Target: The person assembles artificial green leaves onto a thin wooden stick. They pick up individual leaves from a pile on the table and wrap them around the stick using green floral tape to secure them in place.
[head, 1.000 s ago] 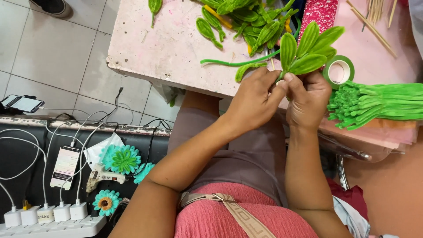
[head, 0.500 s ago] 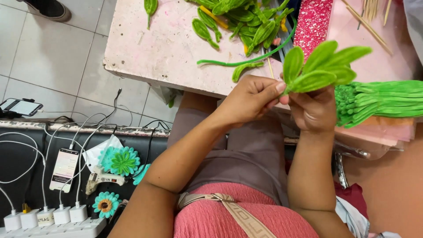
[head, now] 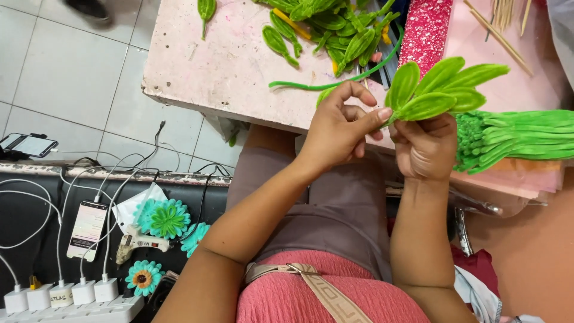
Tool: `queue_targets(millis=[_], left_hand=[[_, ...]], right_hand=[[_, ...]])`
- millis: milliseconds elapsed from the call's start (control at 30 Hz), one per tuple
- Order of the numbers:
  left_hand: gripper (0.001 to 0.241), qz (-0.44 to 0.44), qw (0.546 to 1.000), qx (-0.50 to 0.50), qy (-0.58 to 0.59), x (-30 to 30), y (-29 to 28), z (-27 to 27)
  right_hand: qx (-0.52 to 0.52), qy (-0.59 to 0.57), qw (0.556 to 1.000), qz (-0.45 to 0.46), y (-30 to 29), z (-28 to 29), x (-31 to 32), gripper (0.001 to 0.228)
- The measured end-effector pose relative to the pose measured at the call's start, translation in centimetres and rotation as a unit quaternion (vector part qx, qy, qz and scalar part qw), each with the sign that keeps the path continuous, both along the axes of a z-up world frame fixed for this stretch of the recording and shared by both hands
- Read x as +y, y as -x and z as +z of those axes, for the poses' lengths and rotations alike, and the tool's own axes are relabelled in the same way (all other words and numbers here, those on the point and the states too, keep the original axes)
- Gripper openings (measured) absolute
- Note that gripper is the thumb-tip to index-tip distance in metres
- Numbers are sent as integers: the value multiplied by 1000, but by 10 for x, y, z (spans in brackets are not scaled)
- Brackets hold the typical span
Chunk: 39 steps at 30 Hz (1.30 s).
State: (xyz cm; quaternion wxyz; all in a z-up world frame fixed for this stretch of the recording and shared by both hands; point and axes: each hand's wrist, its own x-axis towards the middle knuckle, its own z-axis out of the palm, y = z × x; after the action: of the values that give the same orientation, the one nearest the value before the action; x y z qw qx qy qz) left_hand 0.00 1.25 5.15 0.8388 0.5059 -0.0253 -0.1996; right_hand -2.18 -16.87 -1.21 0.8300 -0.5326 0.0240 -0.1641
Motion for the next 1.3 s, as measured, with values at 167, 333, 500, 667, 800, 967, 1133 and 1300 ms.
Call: queue_targets(millis=[167, 333, 500, 667, 800, 967, 1133, 1300], left_hand=[[14, 130, 980, -139, -51, -13, 10, -14], [15, 234, 924, -287, -101, -22, 21, -30], [14, 122, 976, -42, 176, -24, 15, -32], [15, 43, 964, 14, 261, -14, 14, -18], [14, -18, 948, 58, 313, -17, 13, -18], [19, 52, 986, 15, 157, -27, 3, -22], [20, 267, 916, -259, -149, -38, 11, -27], [13, 36, 980, 8, 194, -28, 1, -22]], right_hand=[[-4, 22, 1000, 15, 0, 1, 3, 21], [-4, 56, 998, -14, 3, 6, 7, 14], [10, 58, 998, -14, 2, 11, 11, 7], [-7, -36, 999, 21, 8, 34, 27, 8], [-12, -111, 992, 65, 5, 3, 9, 19], [4, -6, 1000, -6, -9, -1, 7, 23], [-23, 74, 992, -104, -17, -10, 5, 15], [-25, 40, 999, -18, -9, -14, -12, 10]])
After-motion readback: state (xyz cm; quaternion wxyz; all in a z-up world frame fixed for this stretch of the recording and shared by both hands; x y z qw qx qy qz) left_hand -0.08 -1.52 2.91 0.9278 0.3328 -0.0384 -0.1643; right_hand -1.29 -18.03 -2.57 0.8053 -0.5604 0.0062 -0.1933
